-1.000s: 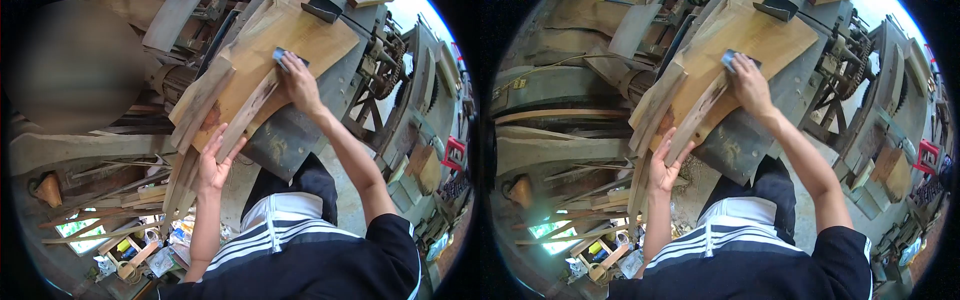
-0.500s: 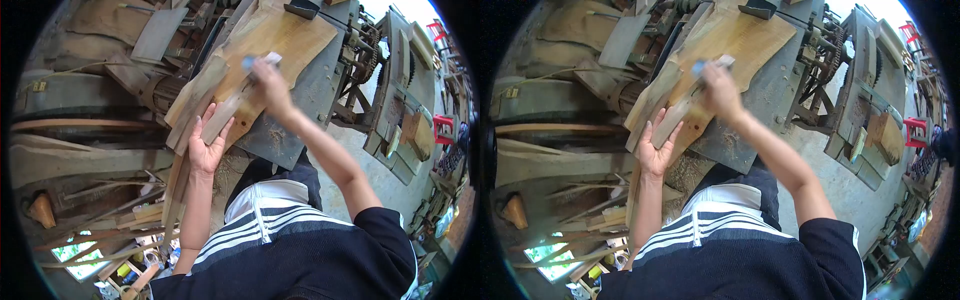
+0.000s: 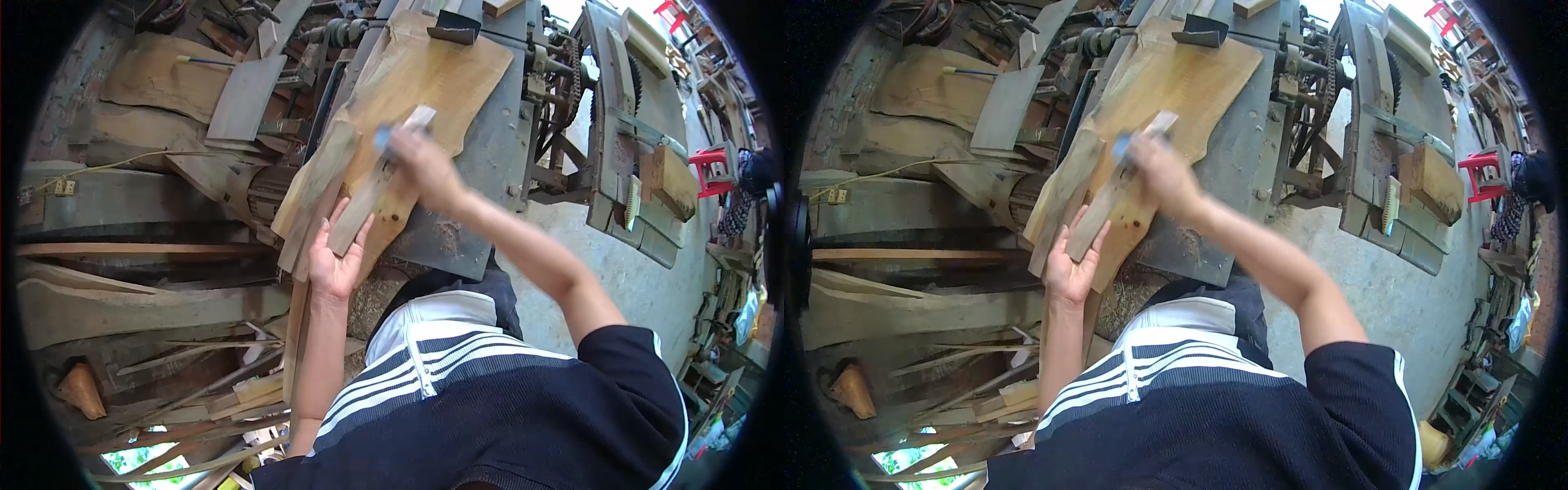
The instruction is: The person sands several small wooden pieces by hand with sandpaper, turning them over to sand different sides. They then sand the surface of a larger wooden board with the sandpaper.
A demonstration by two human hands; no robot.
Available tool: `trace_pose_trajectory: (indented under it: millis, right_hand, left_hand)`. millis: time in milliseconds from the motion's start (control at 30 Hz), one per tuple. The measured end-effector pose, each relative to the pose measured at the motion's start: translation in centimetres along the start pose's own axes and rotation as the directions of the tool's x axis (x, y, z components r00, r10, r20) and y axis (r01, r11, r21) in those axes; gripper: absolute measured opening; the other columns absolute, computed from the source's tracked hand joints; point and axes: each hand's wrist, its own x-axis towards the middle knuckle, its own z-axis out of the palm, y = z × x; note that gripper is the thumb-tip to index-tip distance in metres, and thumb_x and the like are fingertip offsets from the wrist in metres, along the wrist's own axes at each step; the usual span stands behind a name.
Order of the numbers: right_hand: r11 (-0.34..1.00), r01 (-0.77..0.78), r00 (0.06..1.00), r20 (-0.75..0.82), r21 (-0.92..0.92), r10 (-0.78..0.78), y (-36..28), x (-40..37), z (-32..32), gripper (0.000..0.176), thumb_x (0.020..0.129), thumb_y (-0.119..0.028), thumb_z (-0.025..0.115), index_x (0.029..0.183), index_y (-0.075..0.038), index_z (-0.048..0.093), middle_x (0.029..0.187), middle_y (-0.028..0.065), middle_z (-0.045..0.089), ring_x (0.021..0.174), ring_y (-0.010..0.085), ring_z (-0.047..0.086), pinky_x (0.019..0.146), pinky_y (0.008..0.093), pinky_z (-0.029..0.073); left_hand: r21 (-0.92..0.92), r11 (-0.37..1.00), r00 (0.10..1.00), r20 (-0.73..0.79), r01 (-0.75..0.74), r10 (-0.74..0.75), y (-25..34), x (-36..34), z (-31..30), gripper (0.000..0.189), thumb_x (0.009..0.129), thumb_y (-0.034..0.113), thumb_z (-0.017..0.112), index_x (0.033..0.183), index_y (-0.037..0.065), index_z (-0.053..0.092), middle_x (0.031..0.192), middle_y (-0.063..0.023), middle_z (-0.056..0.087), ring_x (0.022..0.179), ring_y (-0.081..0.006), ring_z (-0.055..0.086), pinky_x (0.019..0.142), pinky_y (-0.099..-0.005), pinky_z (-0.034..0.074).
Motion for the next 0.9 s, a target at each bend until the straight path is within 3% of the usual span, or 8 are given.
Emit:
trace_pose_trajectory:
  millis: [200,267,400,467,567,700,800,900]
  right_hand:
    - [0.963,0.193,0.96,0.166,0.19,-0.226,-5.4,-1.9,1.2,0.055,0.086,0.0,0.063,0.14,-0.005,0.055,0.148,0.0173,0.051,0.14,0.0317,0.047,0.119,0.0423,0.037]
    - [0.994,-0.046,0.998,0.043,0.099,0.042,0.4,1.3,0.3,0.053,0.085,0.0,0.063,0.138,-0.007,0.056,0.145,0.0152,0.055,0.136,0.0337,0.05,0.115,0.0404,0.042]
    - [0.972,-0.217,0.974,-0.085,-0.089,0.21,6.6,3.6,1.4,0.046,0.089,-0.003,0.058,0.135,-0.003,0.057,0.141,0.0202,0.056,0.133,0.036,0.052,0.112,0.0398,0.044]
    - [0.999,-0.054,0.998,-0.035,0.002,0.054,-0.2,1.2,0.4,0.046,0.086,-0.003,0.063,0.132,0.002,0.058,0.14,0.0224,0.056,0.133,0.036,0.052,0.116,0.0432,0.039]
    - [0.973,0.143,0.98,0.11,0.18,-0.164,-7.7,-2.3,1.3,0.051,0.085,-0.006,0.065,0.134,0.002,0.056,0.145,0.0204,0.053,0.136,0.0335,0.05,0.119,0.0441,0.036]
    - [0.982,0.102,0.99,0.084,0.158,-0.116,-3.2,-0.6,0.4,0.057,0.081,-0.005,0.068,0.136,-0.005,0.056,0.145,0.0176,0.053,0.137,0.0324,0.049,0.116,0.0426,0.039]
    - [0.987,-0.162,0.987,0.008,-0.023,0.162,3.9,2.7,-0.3,0.061,0.079,-0.008,0.075,0.137,-0.003,0.056,0.141,0.0201,0.056,0.137,0.035,0.049,0.115,0.042,0.041]
    - [0.991,-0.119,0.991,-0.065,-0.056,0.116,3.4,2.4,2.0,0.055,0.082,-0.004,0.069,0.136,-0.001,0.056,0.141,0.0214,0.056,0.136,0.0353,0.05,0.115,0.0436,0.041]
  left_hand:
    - [-0.193,0.941,0.896,0.404,0.279,-0.184,1.8,0.8,-2.8,0.049,0.111,0.024,0.025,0.143,-0.01,0.041,0.147,-0.0267,0.046,0.138,-0.0395,0.045,0.122,-0.0539,0.032]
    - [0.009,0.999,0.995,-0.089,0.035,-0.034,1.5,-0.4,1.5,0.051,0.111,0.024,0.024,0.144,-0.013,0.037,0.151,-0.028,0.041,0.142,-0.0398,0.04,0.124,-0.0532,0.029]
    - [0.046,0.999,0.996,-0.093,0.016,-0.011,1.3,-0.5,2.4,0.052,0.112,0.025,0.022,0.142,-0.014,0.038,0.148,-0.0283,0.044,0.14,-0.0398,0.042,0.122,-0.0551,0.03]
    - [0.036,0.999,0.996,-0.084,0.021,-0.018,1.8,0.0,1.2,0.052,0.112,0.026,0.022,0.143,-0.012,0.038,0.147,-0.0278,0.045,0.139,-0.0397,0.043,0.122,-0.0545,0.032]
    - [-0.098,0.966,0.933,0.298,0.241,-0.202,3.2,1.1,-1.6,0.052,0.112,0.028,0.02,0.145,-0.008,0.039,0.146,-0.0275,0.047,0.135,-0.0394,0.048,0.121,-0.0526,0.035]
    - [0.034,0.996,0.995,-0.071,0.078,-0.076,3.2,0.4,1.0,0.051,0.111,0.025,0.023,0.145,-0.011,0.037,0.151,-0.0269,0.042,0.141,-0.0394,0.041,0.123,-0.0531,0.029]
    - [0.077,0.996,0.992,-0.122,0.043,-0.033,2.7,0.2,2.4,0.052,0.111,0.025,0.022,0.144,-0.013,0.037,0.151,-0.0272,0.042,0.142,-0.0396,0.039,0.124,-0.0542,0.027]
    - [0.059,0.998,0.989,-0.145,0.039,-0.03,2.8,0.4,2.6,0.051,0.111,0.025,0.022,0.144,-0.011,0.039,0.149,-0.0258,0.044,0.14,-0.0389,0.043,0.122,-0.0546,0.03]
